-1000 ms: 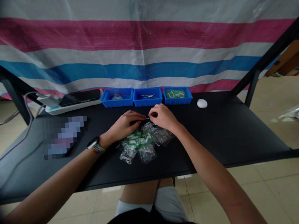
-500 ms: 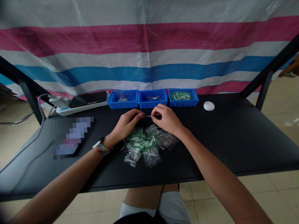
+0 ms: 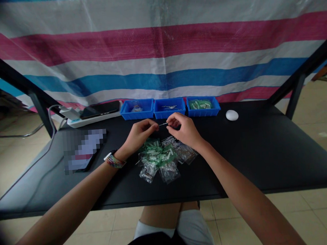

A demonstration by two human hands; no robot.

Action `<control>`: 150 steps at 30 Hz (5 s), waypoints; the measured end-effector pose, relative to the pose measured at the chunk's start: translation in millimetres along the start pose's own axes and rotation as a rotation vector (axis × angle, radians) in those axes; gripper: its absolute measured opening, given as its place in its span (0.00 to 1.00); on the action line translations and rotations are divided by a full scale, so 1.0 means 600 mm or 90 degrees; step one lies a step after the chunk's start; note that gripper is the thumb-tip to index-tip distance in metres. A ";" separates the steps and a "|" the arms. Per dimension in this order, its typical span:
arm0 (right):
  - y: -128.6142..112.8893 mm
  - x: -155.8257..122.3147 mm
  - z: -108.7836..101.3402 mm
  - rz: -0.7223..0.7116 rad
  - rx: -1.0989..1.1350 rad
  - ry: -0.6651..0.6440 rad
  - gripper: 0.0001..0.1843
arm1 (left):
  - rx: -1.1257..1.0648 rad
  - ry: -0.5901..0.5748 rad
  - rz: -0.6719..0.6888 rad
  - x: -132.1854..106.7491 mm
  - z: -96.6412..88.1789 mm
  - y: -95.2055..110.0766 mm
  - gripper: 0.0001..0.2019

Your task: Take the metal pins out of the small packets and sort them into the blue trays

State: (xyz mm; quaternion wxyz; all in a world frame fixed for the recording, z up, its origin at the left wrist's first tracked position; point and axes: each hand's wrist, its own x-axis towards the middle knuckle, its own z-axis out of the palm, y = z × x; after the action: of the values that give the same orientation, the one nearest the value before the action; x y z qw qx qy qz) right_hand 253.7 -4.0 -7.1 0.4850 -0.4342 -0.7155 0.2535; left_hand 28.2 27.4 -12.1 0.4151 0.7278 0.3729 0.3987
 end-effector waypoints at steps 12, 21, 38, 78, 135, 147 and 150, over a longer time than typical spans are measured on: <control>0.003 0.001 0.009 0.224 0.246 -0.045 0.25 | -0.043 0.049 0.035 -0.003 0.004 0.006 0.11; -0.003 0.000 0.009 0.218 0.262 -0.037 0.19 | -0.071 0.040 -0.002 -0.004 -0.001 0.014 0.14; 0.005 0.002 0.016 0.201 0.289 -0.017 0.15 | -0.118 0.018 -0.025 0.000 0.004 0.007 0.17; 0.044 0.016 -0.016 0.000 -0.136 -0.192 0.10 | 0.283 -0.165 0.151 -0.007 0.008 -0.013 0.06; 0.016 0.012 0.006 0.178 0.246 -0.010 0.14 | -0.068 -0.038 -0.004 -0.001 0.003 0.008 0.15; 0.011 0.011 0.005 0.193 0.266 -0.013 0.12 | -0.108 0.013 0.004 -0.001 0.006 0.008 0.10; 0.014 0.012 0.006 0.216 0.283 -0.023 0.14 | -0.107 0.022 0.019 -0.002 0.006 0.005 0.10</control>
State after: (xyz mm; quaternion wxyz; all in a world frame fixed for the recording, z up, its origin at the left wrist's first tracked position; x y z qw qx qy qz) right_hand 252.5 6.6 -11.7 0.5062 -0.4264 -0.5678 0.4895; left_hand 31.5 24.4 -10.6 0.4625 0.6888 0.3344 0.4470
